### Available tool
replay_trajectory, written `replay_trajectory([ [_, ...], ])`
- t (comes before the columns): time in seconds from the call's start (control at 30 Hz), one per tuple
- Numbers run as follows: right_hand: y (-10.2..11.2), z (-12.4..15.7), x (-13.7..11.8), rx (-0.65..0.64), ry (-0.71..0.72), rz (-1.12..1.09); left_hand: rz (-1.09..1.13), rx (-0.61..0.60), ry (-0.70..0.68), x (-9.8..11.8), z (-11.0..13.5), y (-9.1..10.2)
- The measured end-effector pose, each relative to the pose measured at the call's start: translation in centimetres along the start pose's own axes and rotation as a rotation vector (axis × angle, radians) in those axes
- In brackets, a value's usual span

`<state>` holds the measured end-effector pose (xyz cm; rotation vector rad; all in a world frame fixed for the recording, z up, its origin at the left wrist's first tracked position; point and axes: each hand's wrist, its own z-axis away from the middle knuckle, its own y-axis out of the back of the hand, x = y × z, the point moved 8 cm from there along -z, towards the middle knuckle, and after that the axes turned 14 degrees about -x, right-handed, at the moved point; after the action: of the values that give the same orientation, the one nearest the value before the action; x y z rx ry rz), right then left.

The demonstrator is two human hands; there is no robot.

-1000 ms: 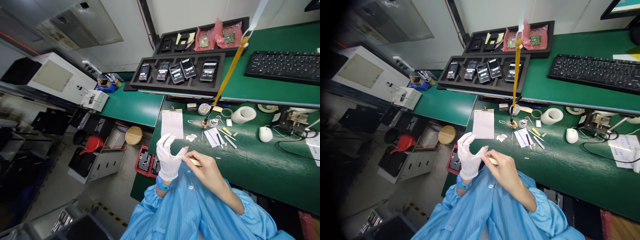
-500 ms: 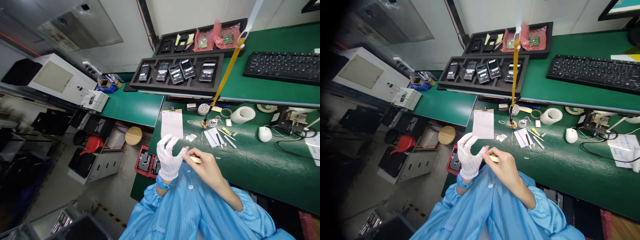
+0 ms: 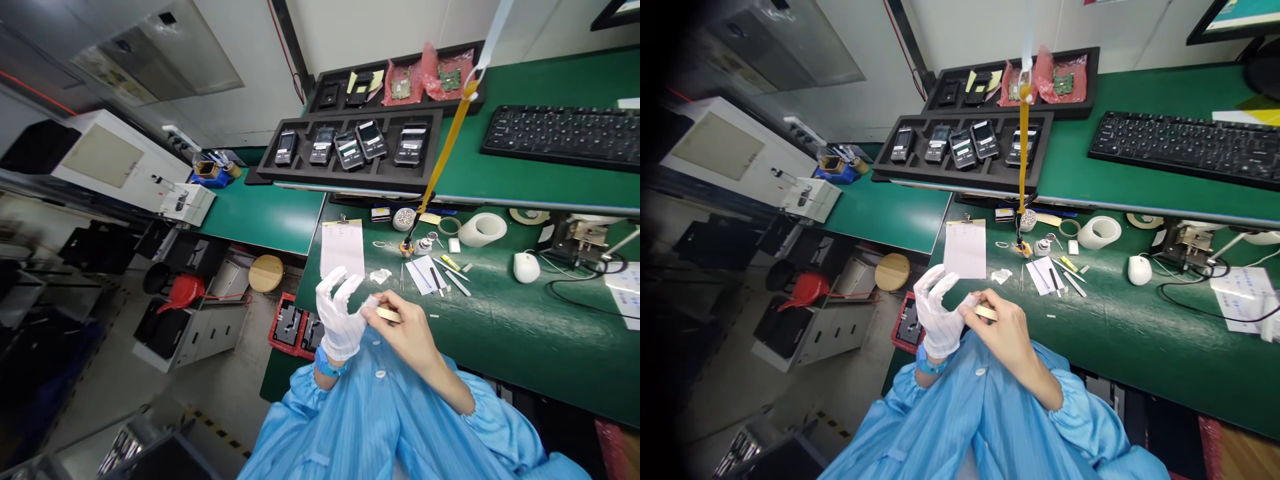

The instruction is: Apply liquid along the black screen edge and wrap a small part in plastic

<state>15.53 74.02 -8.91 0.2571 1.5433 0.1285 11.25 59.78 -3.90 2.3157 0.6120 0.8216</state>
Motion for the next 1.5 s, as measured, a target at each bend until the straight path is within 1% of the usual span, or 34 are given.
replay_trajectory([
  [0.07, -0.1, 0.1, 0.2, -0.004, 0.020, -0.040, 0.040, -0.010, 0.059, -0.3, -0.3, -0.2],
  [0.17, -0.7, 0.2, 0.7, -0.046, 0.032, -0.118, 0.126, -0.067, 0.160, -1.3, -0.4, -1.0],
  [0.33, -1.2, 0.6, 1.0, -0.122, 0.080, -0.207, 0.389, -0.174, 0.324, -3.2, 0.3, -3.0],
  [0.43, -1.3, 0.8, 1.1, -0.169, 0.120, -0.257, 0.510, -0.197, 0.381, -3.9, 0.5, -3.8],
  [0.53, -1.6, 0.7, 1.6, -0.212, 0.111, -0.297, 0.575, -0.233, 0.411, -4.2, 0.6, -4.3],
  [0.67, -2.0, 0.4, 1.9, -0.255, 0.101, -0.324, 0.541, -0.314, 0.410, -4.1, 0.6, -4.7],
  [0.83, -2.1, 0.4, 2.5, -0.293, 0.088, -0.358, 0.462, -0.326, 0.354, -3.9, 0.3, -4.4],
  [1.0, -1.6, 0.0, 3.5, -0.331, 0.062, -0.422, 0.430, -0.416, 0.333, -4.0, 0.7, -5.1],
  [1.17, -1.6, -0.1, 4.3, -0.459, -0.004, -0.552, 0.450, -0.466, 0.286, -4.0, 1.3, -5.6],
  [1.23, -1.5, -0.1, 4.5, -0.454, -0.049, -0.645, 0.433, -0.475, 0.285, -4.0, 1.8, -5.8],
  [1.33, -1.1, -0.3, 4.8, -0.395, -0.118, -0.722, 0.411, -0.521, 0.303, -4.1, 2.7, -6.6],
  [1.43, -0.9, -0.5, 4.6, -0.414, -0.126, -0.676, 0.425, -0.596, 0.298, -4.0, 3.5, -7.6],
  [1.5, -0.8, -0.7, 4.5, -0.436, -0.132, -0.617, 0.441, -0.624, 0.301, -4.1, 4.0, -8.1],
])
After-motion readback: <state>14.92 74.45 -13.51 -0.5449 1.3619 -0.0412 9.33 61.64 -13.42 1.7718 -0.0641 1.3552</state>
